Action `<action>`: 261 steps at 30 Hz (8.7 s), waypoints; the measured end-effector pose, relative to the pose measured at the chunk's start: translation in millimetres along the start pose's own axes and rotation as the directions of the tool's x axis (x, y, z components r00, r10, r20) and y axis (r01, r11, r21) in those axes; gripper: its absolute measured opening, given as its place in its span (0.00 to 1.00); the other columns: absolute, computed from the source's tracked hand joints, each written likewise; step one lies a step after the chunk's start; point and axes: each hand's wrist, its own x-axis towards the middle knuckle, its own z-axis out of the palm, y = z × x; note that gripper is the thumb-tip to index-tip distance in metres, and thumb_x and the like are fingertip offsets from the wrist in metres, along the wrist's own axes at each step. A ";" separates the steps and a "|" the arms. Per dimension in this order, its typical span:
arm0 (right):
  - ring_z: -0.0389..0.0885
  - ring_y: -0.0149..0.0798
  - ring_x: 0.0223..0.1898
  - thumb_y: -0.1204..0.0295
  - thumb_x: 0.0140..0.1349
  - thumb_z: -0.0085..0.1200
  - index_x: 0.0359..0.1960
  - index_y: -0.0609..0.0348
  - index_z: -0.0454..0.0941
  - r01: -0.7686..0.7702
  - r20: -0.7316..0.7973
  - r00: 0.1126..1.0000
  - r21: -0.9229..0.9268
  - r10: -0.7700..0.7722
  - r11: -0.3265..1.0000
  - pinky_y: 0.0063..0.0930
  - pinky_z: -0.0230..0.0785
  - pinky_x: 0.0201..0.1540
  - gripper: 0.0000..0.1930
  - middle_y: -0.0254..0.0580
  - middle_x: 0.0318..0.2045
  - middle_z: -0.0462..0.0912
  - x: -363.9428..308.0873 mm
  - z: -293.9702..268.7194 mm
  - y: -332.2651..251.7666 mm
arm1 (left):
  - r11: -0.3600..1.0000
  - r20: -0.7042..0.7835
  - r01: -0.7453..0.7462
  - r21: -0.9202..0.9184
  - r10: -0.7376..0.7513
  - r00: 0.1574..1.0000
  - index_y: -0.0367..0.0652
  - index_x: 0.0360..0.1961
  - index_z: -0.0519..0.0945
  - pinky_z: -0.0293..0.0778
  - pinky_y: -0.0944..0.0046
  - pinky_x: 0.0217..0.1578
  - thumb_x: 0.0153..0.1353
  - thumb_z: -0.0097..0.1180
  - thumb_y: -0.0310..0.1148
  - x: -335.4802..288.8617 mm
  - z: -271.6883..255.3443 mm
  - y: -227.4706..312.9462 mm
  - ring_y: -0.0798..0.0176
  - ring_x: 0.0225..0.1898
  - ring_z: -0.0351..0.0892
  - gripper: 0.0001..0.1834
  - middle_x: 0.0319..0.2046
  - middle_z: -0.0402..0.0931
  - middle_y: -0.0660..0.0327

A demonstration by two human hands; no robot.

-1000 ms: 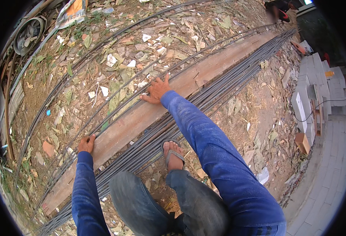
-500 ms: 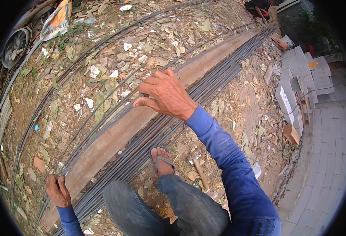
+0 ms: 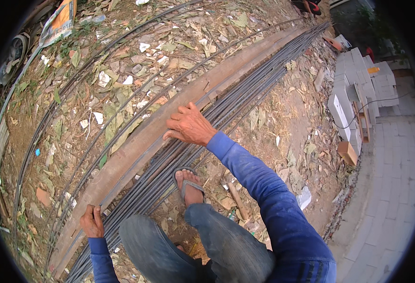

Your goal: The person hammers a metal bar against a stack of rebar on the ground, periodically repositioning the bar by hand.

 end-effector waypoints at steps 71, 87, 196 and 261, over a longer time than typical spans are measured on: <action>0.75 0.49 0.44 0.58 0.64 0.63 0.44 0.60 0.81 -0.634 -0.313 0.616 0.348 0.723 0.691 0.42 0.67 0.53 0.18 0.48 0.39 0.79 -47.5 47.8 -11.6 | 0.907 -0.198 0.169 0.386 -0.097 0.975 0.45 0.49 0.79 0.51 0.35 0.66 0.75 0.38 0.49 80.0 121.7 -9.8 0.48 0.55 0.72 0.22 0.48 0.77 0.54; 0.80 0.55 0.36 0.55 0.65 0.59 0.42 0.61 0.77 -0.960 0.175 0.089 0.277 0.980 0.038 0.46 0.71 0.42 0.19 0.54 0.34 0.79 -288.6 34.1 -123.1 | 0.897 -0.185 0.117 0.426 -0.041 0.982 0.43 0.55 0.77 0.49 0.36 0.68 0.74 0.39 0.51 86.6 123.5 11.9 0.47 0.58 0.71 0.25 0.51 0.75 0.52; 0.64 0.36 0.25 0.41 0.74 0.38 0.48 0.61 0.69 -0.033 -0.338 0.623 0.890 0.706 0.455 0.35 0.61 0.30 0.30 0.36 0.25 0.66 59.4 -296.3 -73.6 | 0.934 -0.259 0.258 0.248 -0.193 0.946 0.56 0.68 0.70 0.35 0.30 0.72 0.75 0.34 0.55 101.5 127.1 -17.6 0.47 0.75 0.53 0.29 0.70 0.66 0.60; 0.81 0.71 0.35 0.56 0.72 0.49 0.45 0.64 0.73 -0.854 0.243 0.517 0.204 0.821 0.478 0.57 0.72 0.38 0.19 0.71 0.30 0.81 -128.7 -1.6 -102.3 | 0.939 -0.284 0.273 0.209 -0.209 0.936 0.53 0.69 0.69 0.39 0.34 0.72 0.74 0.34 0.57 102.4 136.1 -4.4 0.47 0.75 0.53 0.31 0.71 0.63 0.56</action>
